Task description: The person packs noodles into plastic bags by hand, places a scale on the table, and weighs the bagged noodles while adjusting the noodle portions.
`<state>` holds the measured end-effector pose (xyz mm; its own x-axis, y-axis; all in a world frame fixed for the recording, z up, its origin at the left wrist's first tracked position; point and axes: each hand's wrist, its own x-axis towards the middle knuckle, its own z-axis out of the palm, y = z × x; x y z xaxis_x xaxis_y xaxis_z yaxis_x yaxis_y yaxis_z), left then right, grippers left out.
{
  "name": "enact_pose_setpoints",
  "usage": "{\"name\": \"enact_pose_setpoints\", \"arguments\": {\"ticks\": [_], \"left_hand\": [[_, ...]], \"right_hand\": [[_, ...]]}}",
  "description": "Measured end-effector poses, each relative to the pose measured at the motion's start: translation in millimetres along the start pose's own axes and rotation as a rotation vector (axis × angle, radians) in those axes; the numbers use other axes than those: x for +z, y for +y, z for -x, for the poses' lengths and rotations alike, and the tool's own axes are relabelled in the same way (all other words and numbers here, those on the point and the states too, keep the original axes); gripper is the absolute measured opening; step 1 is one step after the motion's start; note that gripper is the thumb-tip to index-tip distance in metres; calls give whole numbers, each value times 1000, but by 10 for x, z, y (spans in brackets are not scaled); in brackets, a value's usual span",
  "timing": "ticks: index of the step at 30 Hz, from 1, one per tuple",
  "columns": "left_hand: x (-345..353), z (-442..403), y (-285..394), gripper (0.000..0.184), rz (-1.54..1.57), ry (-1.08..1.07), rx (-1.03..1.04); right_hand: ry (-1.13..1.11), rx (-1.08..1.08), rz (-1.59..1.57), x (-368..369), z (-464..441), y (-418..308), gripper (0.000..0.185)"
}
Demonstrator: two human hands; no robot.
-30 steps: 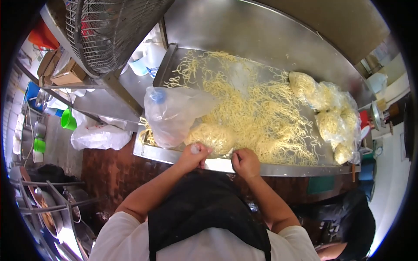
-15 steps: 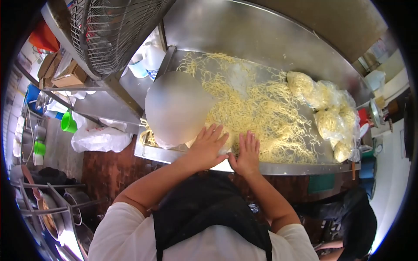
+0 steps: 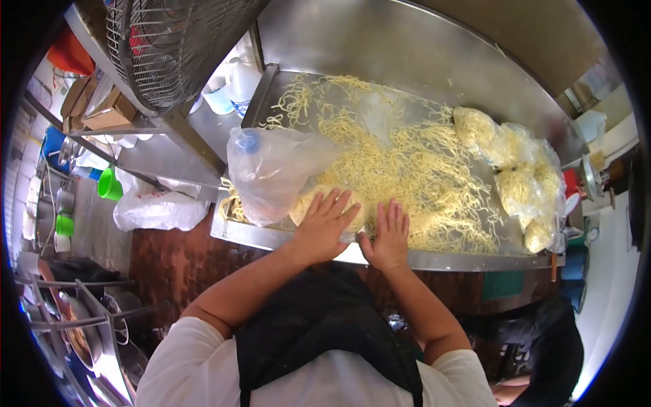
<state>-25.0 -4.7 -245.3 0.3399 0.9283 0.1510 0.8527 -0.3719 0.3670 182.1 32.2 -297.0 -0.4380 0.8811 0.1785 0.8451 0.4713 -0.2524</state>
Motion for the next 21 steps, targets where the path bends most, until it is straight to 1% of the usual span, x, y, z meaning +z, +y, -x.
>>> {"name": "enact_pose_setpoints", "arguments": {"ticks": [21], "left_hand": [[-15,49,17,83,-16,-20,-9]], "right_hand": [[13,-10,-30,10,9,28,70]]}}
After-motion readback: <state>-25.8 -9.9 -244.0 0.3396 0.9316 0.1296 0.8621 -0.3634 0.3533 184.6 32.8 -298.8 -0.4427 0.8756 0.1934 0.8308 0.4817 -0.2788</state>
